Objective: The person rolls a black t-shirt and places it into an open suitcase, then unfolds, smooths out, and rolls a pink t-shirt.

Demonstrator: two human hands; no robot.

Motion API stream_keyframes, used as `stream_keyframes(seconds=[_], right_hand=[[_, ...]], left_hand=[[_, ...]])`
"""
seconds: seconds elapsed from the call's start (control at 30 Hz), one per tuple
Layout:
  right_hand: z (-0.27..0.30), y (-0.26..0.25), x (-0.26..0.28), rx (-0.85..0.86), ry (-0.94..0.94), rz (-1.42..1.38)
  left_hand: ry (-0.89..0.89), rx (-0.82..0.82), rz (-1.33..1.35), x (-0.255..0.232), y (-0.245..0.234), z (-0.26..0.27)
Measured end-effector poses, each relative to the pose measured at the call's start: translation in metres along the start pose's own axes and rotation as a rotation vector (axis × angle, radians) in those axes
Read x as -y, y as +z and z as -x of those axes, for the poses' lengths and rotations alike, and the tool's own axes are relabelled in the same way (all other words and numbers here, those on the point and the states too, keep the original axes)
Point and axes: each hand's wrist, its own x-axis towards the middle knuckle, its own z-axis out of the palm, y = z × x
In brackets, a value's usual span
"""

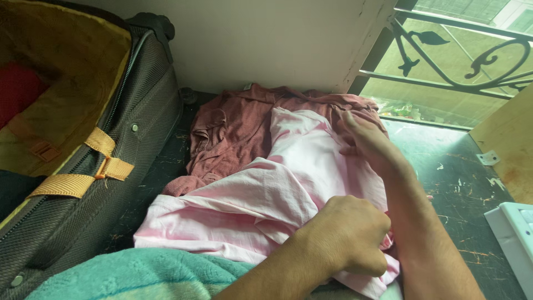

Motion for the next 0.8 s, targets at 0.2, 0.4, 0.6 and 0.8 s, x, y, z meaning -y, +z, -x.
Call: stream_keyframes(seconds=[0.2, 0.4, 0.6, 0.8], right_hand=[[0.018, -0.035, 0.041, 0.097, -0.242, 0.058], [0.055, -0.070, 0.062, 0.775, -0.254, 0.347], [0.045, -0.061, 0.059, 0.350, 0.047, 0.851], [0.037, -0.077, 0.050, -0.008, -0.125, 0.726]], left_hand=[[-0.129, -0.270, 0.189, 0.009, -0.008, -0.005], [-0.313, -0.736, 0.546, 0.027, -0.038, -0.005], [-0.448, -0.890, 0.526, 0.032, -0.057, 0.001], [-0.524, -0.948, 0.425, 0.034, -0.075, 0.006]])
